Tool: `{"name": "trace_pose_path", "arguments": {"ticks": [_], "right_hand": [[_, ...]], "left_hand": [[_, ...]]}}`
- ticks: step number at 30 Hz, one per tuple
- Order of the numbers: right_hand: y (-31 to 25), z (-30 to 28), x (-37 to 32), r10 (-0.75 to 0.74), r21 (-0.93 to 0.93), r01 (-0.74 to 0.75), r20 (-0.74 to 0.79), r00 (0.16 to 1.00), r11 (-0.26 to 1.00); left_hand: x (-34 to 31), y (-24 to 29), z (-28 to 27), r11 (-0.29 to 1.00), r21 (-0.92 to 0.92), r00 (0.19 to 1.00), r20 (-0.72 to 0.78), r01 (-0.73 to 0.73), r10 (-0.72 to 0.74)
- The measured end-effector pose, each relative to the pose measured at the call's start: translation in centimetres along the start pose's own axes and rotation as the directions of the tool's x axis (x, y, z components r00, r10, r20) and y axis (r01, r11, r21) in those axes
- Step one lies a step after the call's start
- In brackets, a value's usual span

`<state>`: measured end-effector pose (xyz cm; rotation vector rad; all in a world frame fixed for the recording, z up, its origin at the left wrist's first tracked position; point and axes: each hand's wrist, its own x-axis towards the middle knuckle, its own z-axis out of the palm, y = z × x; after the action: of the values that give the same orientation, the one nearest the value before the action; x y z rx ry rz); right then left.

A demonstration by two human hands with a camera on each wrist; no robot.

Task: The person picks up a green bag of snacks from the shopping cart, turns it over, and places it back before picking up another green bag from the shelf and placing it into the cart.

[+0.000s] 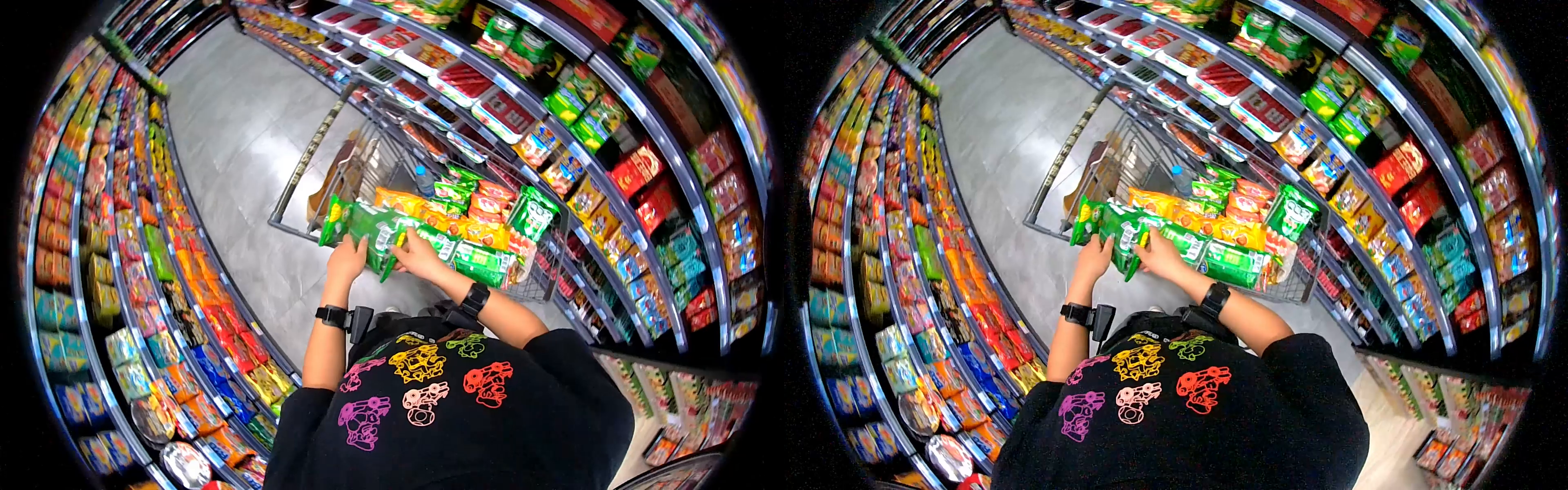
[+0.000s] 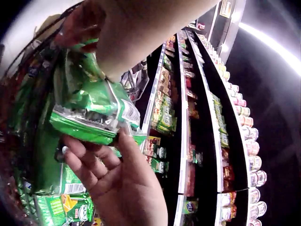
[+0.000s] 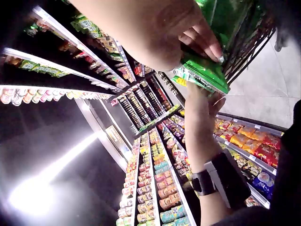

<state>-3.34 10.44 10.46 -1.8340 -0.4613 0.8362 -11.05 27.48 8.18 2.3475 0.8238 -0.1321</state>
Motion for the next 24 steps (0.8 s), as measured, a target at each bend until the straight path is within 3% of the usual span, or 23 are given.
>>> {"name": "trace_pose_path", "arguments": {"ticks": [4,8,10,12,13,14,16,18,19,20,22,24], "right_hand": [[0.0,-1.0,-1.0,-0.005,0.104,-0.003,0.072,0.997,0.995],[2.1,-2.7,-2.0,-0.097,0.361,0.048,0.119,0.988,0.932],[3.0,-4.6,-2.8,-0.084,0.379,0.048,0.079,0.993,0.924],[5.7,-6.7,-2.7,-0.113,0.362,0.109,-0.010,0.994,0.926],[7.2,-7.8,-2.5,-0.103,0.275,0.127,-0.099,0.990,0.953],[8.8,-9.0,-2.4,-0.154,0.025,0.166,-0.254,0.955,0.986],[11.1,-12.1,-2.9,-0.131,-0.137,0.090,-0.328,0.935,0.987],[12.7,-14.9,-4.4,-0.181,-0.494,0.003,-0.312,0.933,0.870],[13.4,-16.1,-5.2,-0.201,-0.647,-0.042,-0.297,0.933,0.761],[14.5,-17.1,-5.8,-0.212,-0.664,-0.012,-0.256,0.943,0.748],[17.0,-18.2,-6.7,-0.230,-0.692,0.049,-0.172,0.958,0.720],[17.2,-19.1,-7.5,-0.229,-0.760,0.079,-0.093,0.969,0.645]], "left_hand": [[-0.5,1.6,-1.1,0.986,0.166,1.000,-0.026,-0.004,0.008],[-2.0,5.8,-2.6,0.991,0.131,0.986,-0.153,-0.038,0.059],[-2.2,7.2,-1.9,0.969,0.161,0.916,-0.328,-0.190,0.234],[-2.7,9.6,-1.5,0.917,0.181,0.786,-0.474,-0.355,0.398],[-2.6,10.8,-1.2,0.876,0.093,0.733,-0.510,-0.473,0.450],[-3.0,12.4,-1.0,0.861,-0.019,0.771,-0.456,-0.508,0.444],[-4.3,15.7,0.1,0.808,-0.249,0.831,-0.335,-0.534,0.445],[-5.0,18.0,2.8,0.774,-0.453,0.878,-0.041,-0.443,0.478],[-5.0,18.4,5.0,0.725,-0.596,0.832,0.162,-0.347,0.531],[-4.8,18.3,7.4,0.676,-0.705,0.732,0.342,-0.214,0.589],[-4.6,17.5,11.8,0.801,-0.596,0.544,0.693,0.060,0.474],[-4.7,15.7,16.1,0.908,-0.378,0.457,0.849,0.179,0.264]]}}
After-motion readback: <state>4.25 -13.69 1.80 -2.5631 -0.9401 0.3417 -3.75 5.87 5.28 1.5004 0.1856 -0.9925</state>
